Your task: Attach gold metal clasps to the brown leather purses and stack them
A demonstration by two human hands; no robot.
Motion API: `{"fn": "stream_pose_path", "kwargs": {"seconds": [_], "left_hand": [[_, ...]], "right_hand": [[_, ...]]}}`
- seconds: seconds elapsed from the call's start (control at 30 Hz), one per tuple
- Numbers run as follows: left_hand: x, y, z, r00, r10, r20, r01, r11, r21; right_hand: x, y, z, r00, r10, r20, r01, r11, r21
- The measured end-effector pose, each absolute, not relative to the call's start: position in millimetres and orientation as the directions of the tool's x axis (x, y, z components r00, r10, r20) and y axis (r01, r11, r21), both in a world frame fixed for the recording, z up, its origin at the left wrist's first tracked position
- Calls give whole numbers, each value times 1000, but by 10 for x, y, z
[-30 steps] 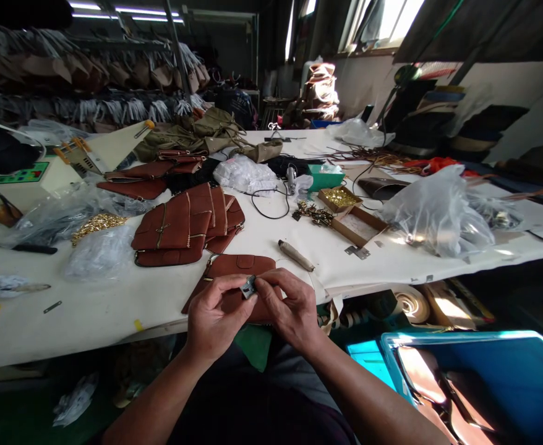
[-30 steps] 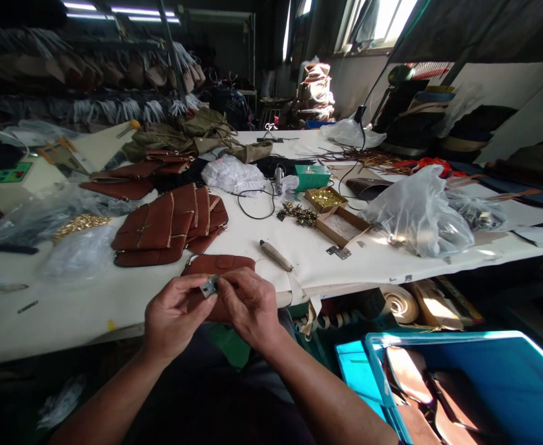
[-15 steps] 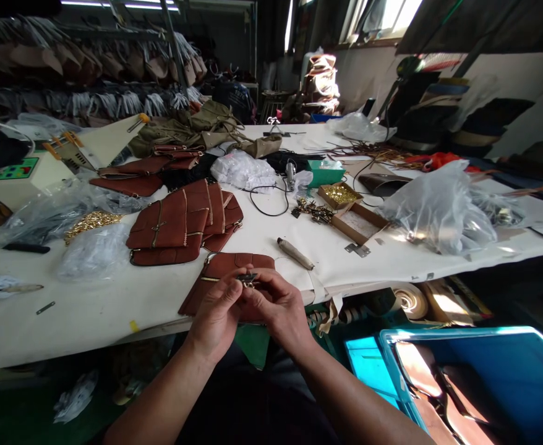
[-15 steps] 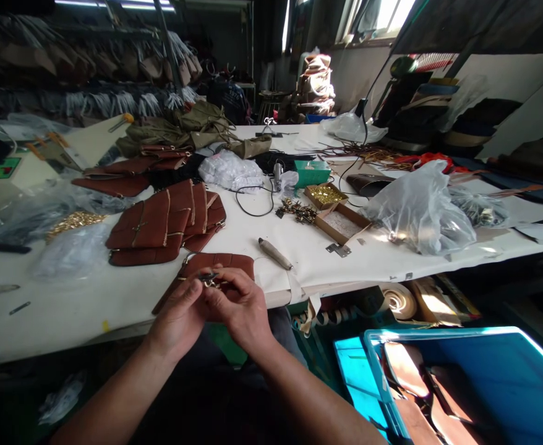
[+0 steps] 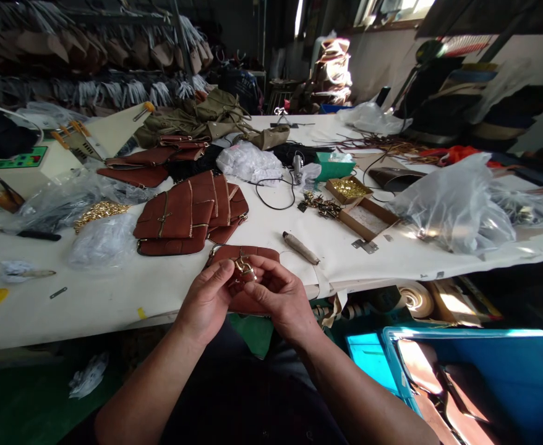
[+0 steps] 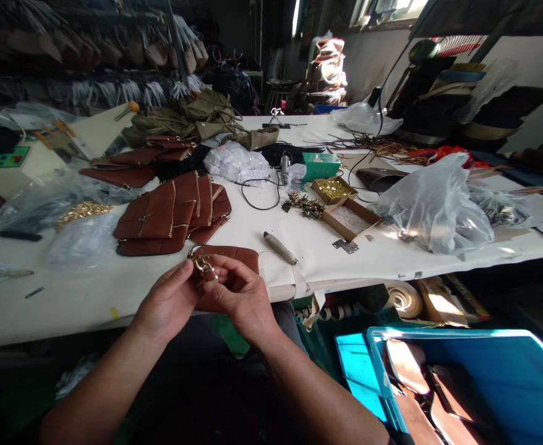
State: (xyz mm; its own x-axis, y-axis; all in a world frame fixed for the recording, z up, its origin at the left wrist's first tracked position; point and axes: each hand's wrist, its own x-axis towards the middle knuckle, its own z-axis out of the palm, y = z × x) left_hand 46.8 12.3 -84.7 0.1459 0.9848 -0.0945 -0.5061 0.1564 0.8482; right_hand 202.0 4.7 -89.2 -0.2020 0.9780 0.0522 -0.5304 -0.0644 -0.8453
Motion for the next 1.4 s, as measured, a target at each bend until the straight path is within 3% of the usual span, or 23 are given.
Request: {"fn": "stream_pose_path", "kwargs": {"seconds": [0.17,0.33,0.47,0.53,0.63,0.77,1.0,1.13,1.4], "left_hand": [[493,29,-808,158,983,-94,-540,165,825],[440,-24,-808,215,972,-94,-448,184,875],[377,-41,-804,166,986,2,-279,45,959],[347,-50,-792,150,987,52,-202,-21,979],[320,-68,-776,145,988,44,-169,-19,986],[321,-109,-779,97,995,-13,-200,33,979],[325,-236,-783,73,994,80,-42,-77,996],[302,-259,-726,232,973,17,-203,32,979],[245,-133,-656,214,976,-47,-230,97,968]], "right_hand": [[1979,-9,-975,-212,977,-3,-601,-133,-788],[2085,-53,-918,-215,976,16,-539,-105,-836],[2189,-88,-795,-144,961,235,-236,198,-951],[2207,-109,-762,-131,918,376,-112,363,-925],[2193,-142,-769,-130,873,470,-58,467,-883],[2162,-172,-796,-131,860,493,-59,489,-870],[2128,-200,-767,-65,868,492,-97,486,-869],[2113,-196,-770,-17,871,491,-79,489,-869],[2180,-207,-788,-32,880,475,-8,475,-880]]}}
